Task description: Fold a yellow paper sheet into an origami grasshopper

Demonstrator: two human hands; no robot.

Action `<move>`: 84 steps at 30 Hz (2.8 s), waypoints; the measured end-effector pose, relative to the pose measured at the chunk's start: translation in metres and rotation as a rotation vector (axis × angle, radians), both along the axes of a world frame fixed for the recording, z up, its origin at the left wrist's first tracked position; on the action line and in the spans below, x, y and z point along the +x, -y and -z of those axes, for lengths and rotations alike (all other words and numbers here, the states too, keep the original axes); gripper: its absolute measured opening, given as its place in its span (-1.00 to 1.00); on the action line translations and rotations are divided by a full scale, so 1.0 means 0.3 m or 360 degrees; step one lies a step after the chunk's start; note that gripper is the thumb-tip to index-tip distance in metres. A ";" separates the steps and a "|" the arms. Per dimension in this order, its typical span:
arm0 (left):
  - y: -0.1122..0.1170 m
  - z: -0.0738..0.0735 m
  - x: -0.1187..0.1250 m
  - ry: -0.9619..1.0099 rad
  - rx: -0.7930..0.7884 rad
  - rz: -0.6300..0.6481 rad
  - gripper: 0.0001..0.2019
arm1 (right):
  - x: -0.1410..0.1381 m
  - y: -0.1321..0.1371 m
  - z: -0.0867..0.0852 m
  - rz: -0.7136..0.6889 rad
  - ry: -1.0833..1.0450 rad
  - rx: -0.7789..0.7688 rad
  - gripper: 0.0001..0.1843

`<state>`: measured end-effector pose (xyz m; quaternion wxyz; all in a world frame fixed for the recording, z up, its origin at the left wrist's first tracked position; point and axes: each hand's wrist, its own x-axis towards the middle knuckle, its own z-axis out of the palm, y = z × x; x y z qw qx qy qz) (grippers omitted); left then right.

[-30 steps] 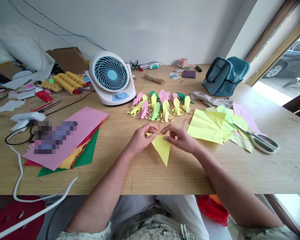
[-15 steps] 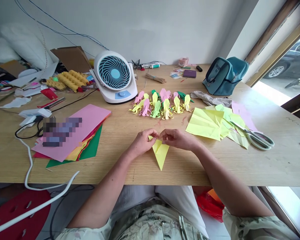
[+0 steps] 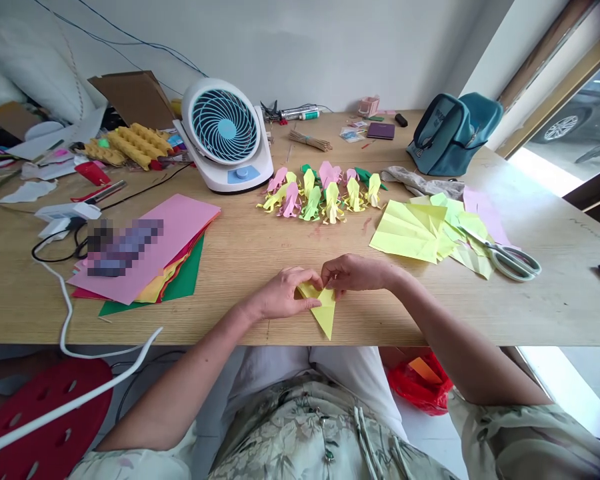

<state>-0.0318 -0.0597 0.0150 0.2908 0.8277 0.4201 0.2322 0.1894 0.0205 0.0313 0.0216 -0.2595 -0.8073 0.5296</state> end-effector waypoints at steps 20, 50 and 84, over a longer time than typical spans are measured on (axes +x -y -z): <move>-0.010 -0.015 0.074 -0.0502 0.0046 0.0047 -0.80 | -0.002 -0.048 -0.089 -0.0475 0.0626 0.0283 -0.85; -0.037 -0.055 0.116 -0.0661 -0.0165 -0.0009 -0.74 | -0.010 -0.049 -0.130 -0.0510 0.0771 0.0524 -0.91; -0.030 -0.010 0.069 -0.0544 0.0107 0.0035 -0.90 | 0.041 0.095 0.027 0.0134 0.0176 0.0768 -0.92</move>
